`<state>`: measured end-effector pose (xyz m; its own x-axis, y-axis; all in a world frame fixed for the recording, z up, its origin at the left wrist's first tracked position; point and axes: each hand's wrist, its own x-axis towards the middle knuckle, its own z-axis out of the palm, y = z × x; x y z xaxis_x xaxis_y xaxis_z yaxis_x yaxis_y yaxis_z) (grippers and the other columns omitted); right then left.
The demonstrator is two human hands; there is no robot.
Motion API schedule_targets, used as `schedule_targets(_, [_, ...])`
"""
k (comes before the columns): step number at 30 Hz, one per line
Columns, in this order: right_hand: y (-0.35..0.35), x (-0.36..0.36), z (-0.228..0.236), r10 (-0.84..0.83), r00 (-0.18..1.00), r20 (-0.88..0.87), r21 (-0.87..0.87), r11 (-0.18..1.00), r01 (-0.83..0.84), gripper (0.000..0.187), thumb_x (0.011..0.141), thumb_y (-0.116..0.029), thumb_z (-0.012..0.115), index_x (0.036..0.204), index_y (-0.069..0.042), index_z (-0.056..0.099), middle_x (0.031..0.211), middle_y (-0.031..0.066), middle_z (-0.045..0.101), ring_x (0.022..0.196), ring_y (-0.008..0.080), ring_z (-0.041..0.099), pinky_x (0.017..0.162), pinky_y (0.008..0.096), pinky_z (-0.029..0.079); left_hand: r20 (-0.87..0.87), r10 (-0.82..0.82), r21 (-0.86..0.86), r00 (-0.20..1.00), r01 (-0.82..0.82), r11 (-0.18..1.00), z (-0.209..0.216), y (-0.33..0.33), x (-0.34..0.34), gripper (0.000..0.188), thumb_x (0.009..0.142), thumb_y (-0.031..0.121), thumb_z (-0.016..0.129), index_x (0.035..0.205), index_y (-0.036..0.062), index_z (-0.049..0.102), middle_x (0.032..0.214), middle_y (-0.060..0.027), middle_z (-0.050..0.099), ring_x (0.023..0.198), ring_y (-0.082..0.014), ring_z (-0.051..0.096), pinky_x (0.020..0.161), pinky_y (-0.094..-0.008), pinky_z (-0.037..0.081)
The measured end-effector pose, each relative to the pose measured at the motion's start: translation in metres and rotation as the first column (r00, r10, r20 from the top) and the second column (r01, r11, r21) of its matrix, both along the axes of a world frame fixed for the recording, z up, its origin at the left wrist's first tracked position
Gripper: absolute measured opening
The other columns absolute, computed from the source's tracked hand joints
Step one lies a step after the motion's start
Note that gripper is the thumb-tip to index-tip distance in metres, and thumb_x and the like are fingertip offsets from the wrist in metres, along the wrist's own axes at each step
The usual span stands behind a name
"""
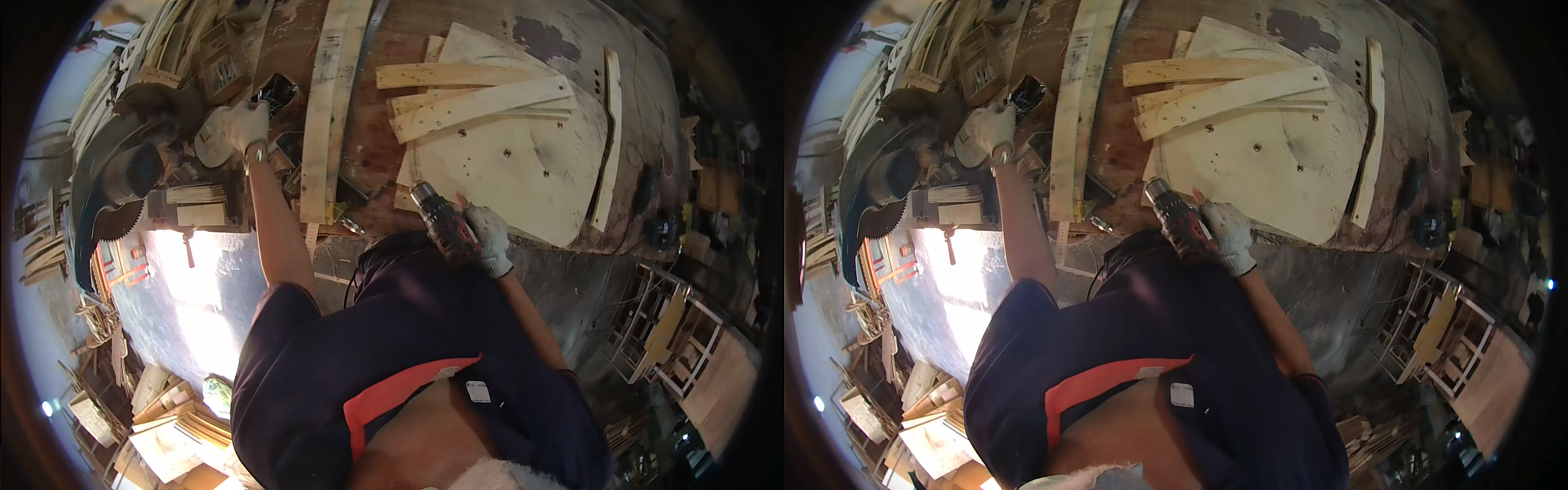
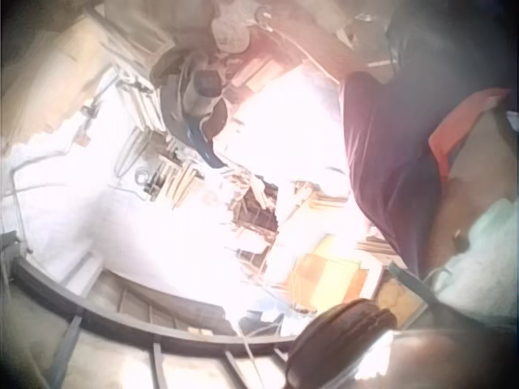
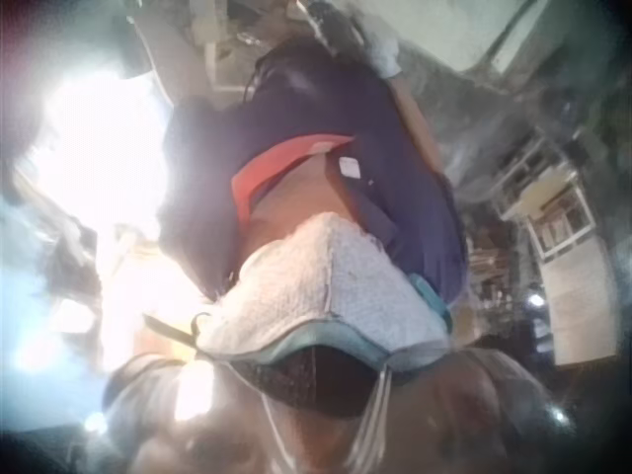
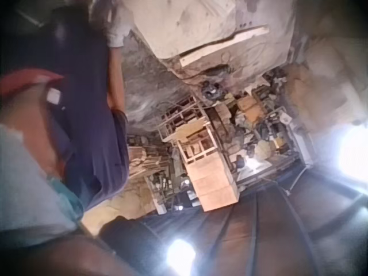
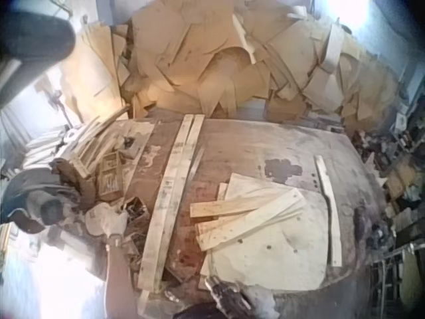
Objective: The person marks holes on wooden planks with a pen, then uses a cordless drill to create holes in the planks. The person handles multiple planks and a drill, working at a cluttered workbench.
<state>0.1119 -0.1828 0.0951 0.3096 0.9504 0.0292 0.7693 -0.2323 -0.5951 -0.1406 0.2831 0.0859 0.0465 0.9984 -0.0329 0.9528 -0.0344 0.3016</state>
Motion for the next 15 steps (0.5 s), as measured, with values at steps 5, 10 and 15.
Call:
schedule_targets(5, [-0.037, 0.007, -0.019, -0.050, 0.762, -0.645, -0.052, 0.998, 0.022, 0.051, 0.097, -0.034, 0.061, 0.140, -0.009, 0.057, 0.121, 0.0144, 0.066, 0.106, 0.0286, 0.067, 0.090, 0.0416, 0.055, 0.931, 0.128, -0.234, 0.343, 0.288, 0.929, 0.032, -0.131, 0.039, 0.021, 0.103, 0.023, 0.064, 0.109, 0.0038, 0.068, 0.099, -0.0062, 0.071, 0.087, -0.0180, 0.068, 0.077, -0.0305, 0.055])
schedule_targets(10, [-0.067, 0.016, -0.066, 0.239, -0.101, -0.966, 0.222, 0.962, 0.156, 0.066, 0.098, -0.017, 0.067, 0.156, -0.010, 0.037, 0.151, 0.0145, 0.046, 0.133, 0.0219, 0.055, 0.104, 0.0387, 0.051, 0.921, 0.388, -0.298, -0.033, 0.583, 0.756, 0.071, -0.262, 0.100, 0.022, 0.105, 0.023, 0.062, 0.110, 0.0024, 0.060, 0.103, -0.0122, 0.073, 0.093, -0.0196, 0.070, 0.084, -0.0297, 0.054])
schedule_targets(15, [-0.099, 0.049, -0.051, -0.222, 0.013, -0.975, -0.223, 0.974, -0.033, 0.059, 0.104, -0.031, 0.052, 0.156, -0.009, 0.036, 0.149, 0.0169, 0.051, 0.130, 0.0291, 0.057, 0.105, 0.0433, 0.051, 0.945, 0.327, -0.245, -0.006, 0.650, 0.719, 0.114, -0.333, 0.145, 0.022, 0.103, 0.019, 0.061, 0.114, 0.0006, 0.056, 0.110, -0.0182, 0.072, 0.107, -0.0245, 0.070, 0.095, -0.0336, 0.054])
